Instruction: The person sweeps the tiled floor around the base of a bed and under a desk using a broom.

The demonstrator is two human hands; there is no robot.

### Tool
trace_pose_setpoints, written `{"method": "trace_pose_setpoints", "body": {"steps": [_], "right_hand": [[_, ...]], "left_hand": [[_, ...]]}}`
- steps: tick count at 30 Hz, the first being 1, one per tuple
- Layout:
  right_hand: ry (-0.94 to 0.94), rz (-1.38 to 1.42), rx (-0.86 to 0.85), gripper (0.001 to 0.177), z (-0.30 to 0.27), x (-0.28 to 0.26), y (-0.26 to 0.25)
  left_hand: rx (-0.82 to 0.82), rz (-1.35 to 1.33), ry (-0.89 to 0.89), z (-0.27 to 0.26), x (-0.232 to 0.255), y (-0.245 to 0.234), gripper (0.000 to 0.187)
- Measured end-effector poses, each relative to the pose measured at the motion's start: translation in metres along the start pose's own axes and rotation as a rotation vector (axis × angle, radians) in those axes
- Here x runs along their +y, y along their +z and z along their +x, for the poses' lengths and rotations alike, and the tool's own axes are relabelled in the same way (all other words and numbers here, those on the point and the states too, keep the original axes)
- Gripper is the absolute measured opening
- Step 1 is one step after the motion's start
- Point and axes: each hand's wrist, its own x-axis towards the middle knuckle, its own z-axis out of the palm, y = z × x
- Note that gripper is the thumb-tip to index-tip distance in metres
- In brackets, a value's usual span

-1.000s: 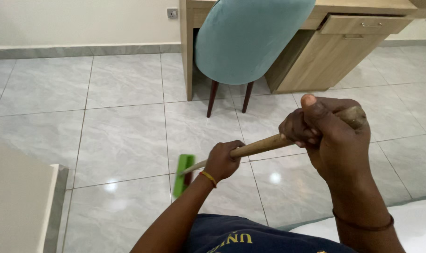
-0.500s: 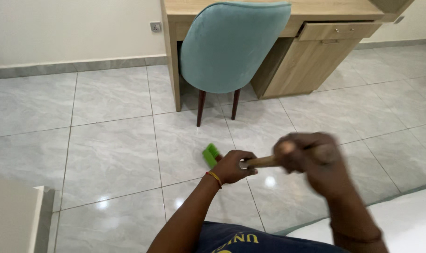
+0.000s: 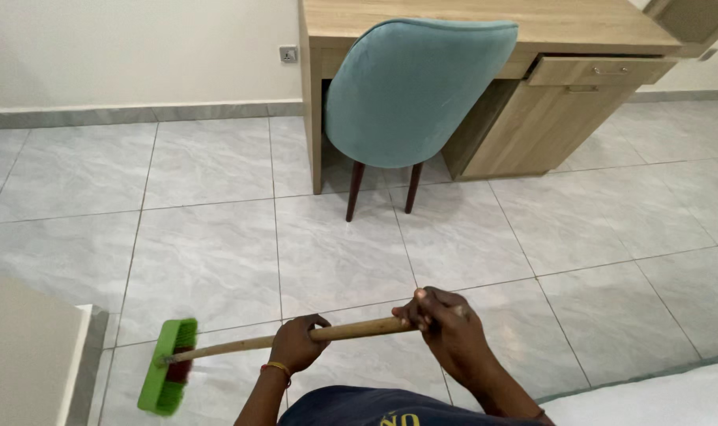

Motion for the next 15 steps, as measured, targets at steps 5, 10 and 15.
{"method": "trace_pose_setpoints", "body": {"steps": [5, 10, 15], "right_hand": [[-0.183, -0.224, 0.008, 0.055, 0.004, -0.074, 0.007], [-0.473, -0.162, -0.194, 0.057, -0.022, -0.168, 0.024], [-0.436, -0.643, -0.173, 0.050, -0.038, -0.158, 0.046]], "left_hand": [[0.191, -0.002, 0.171, 0.000, 0.055, -0.013, 0.017], [0.193, -0.253, 0.587, 0.019, 0.135, -0.008, 0.014], [0.073, -0.459, 0.702, 0.035, 0.159, 0.036, 0.015]]}}
